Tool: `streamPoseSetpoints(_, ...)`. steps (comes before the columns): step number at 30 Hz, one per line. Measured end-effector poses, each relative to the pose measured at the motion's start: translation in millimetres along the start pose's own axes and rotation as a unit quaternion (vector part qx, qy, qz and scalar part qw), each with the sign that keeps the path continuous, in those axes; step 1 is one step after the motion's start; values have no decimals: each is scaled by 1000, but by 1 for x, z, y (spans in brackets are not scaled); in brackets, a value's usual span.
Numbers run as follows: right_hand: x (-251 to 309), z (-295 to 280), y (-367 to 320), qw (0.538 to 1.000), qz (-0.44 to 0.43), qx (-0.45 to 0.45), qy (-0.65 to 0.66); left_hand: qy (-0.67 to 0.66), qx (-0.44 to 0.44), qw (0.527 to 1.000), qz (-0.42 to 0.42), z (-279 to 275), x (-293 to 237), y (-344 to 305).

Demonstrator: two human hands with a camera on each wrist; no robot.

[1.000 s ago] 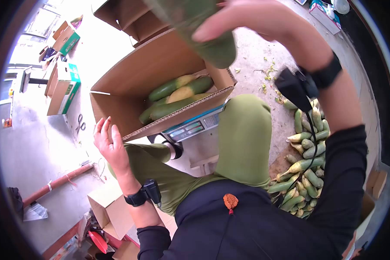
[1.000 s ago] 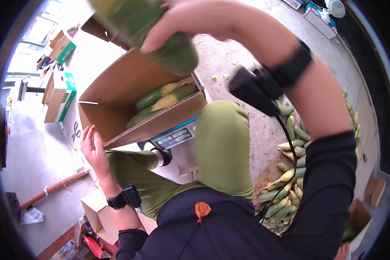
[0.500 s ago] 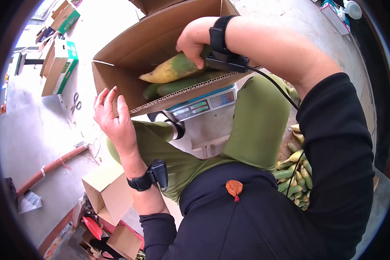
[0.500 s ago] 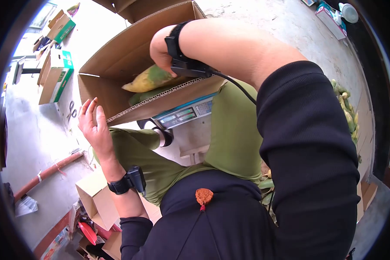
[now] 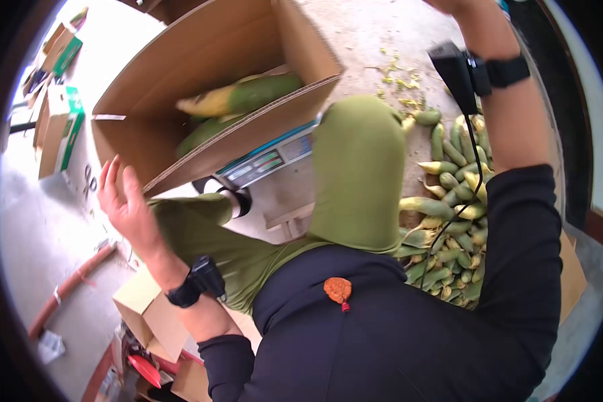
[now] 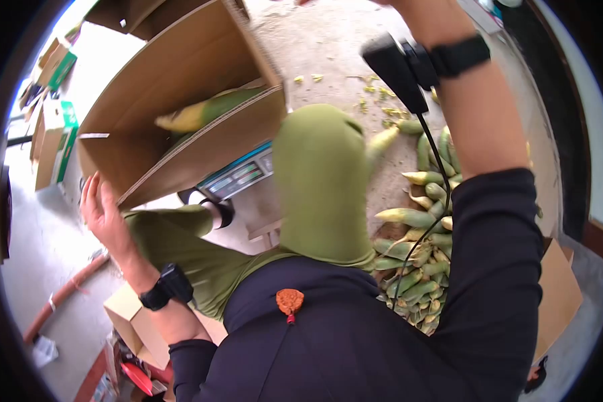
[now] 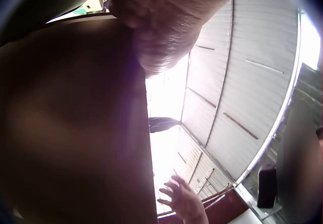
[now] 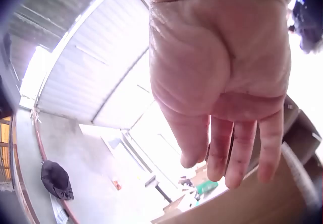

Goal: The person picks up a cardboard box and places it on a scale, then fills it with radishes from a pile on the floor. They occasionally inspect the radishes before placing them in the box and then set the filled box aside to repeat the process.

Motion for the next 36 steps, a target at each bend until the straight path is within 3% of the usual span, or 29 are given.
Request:
streamPoseSetpoints(2, -62, -33, -37, 992, 97, -83, 22, -4, -8, 1000, -2, -3, 4, -2)
streamPoseSetpoints(3, -123, -50, -50, 990, 106, -92, -22, -8, -16, 1000, -7, -4, 5, -4)
streamPoseSetpoints(6, -251, -40, -117, 941, 298, -161, 12, -24, -19, 999, -24, 1, 2, -5)
streamPoseSetpoints(10, -402, 54, -193, 869, 422, -182, 183, -13, -8, 1000, -16, 5, 8, -1)
streamPoseSetpoints(13, -456, 122, -213, 829, 492, -217, 153, -17, -2, 1000, -24, 6, 3, -2)
streamPoseSetpoints(15, -503, 152, -206, 843, 475, -236, 89, -34, -11, 998, -50, 6, 5, -3)
streamPoseSetpoints(20, -493, 178, -167, 821, 495, -280, 47, -28, -8, 999, -45, 7, 6, -3)
streamPoseSetpoints(23, -495, 190, -144, 812, 532, -237, 47, -23, -11, 998, -49, 8, 9, -3)
streamPoseSetpoints(25, -531, 206, -143, 785, 540, -298, 67, -12, -7, 999, -48, 7, 6, -2)
streamPoseSetpoints(27, -505, 200, -138, 797, 529, -277, 85, -35, -15, 997, -63, 8, 7, -2)
streamPoseSetpoints(29, -512, 203, -133, 788, 516, -257, 217, -18, -16, 998, -50, 7, 6, -1)
streamPoseSetpoints(31, -510, 200, -137, 745, 492, -220, 393, -4, -11, 999, -37, 5, 5, -1)
streamPoseSetpoints(33, -452, 177, -137, 681, 440, -173, 559, -11, -15, 999, -33, 6, 2, -1)
streamPoseSetpoints(35, -457, 149, -132, 716, 384, -139, 566, -25, -20, 999, -41, 6, 3, -1)
streamPoseSetpoints(36, -450, 116, -129, 780, 364, -164, 481, -32, -23, 999, -38, 6, 3, 0)
Point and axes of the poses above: each hand's wrist, its own y-axis towards the middle knuckle, its own z-axis out of the palm, x = y × z, the point moved 7 cm from there along y, towards the middle knuckle, and after that the axes turned 7 degrees about z, right-handed, at the moved point
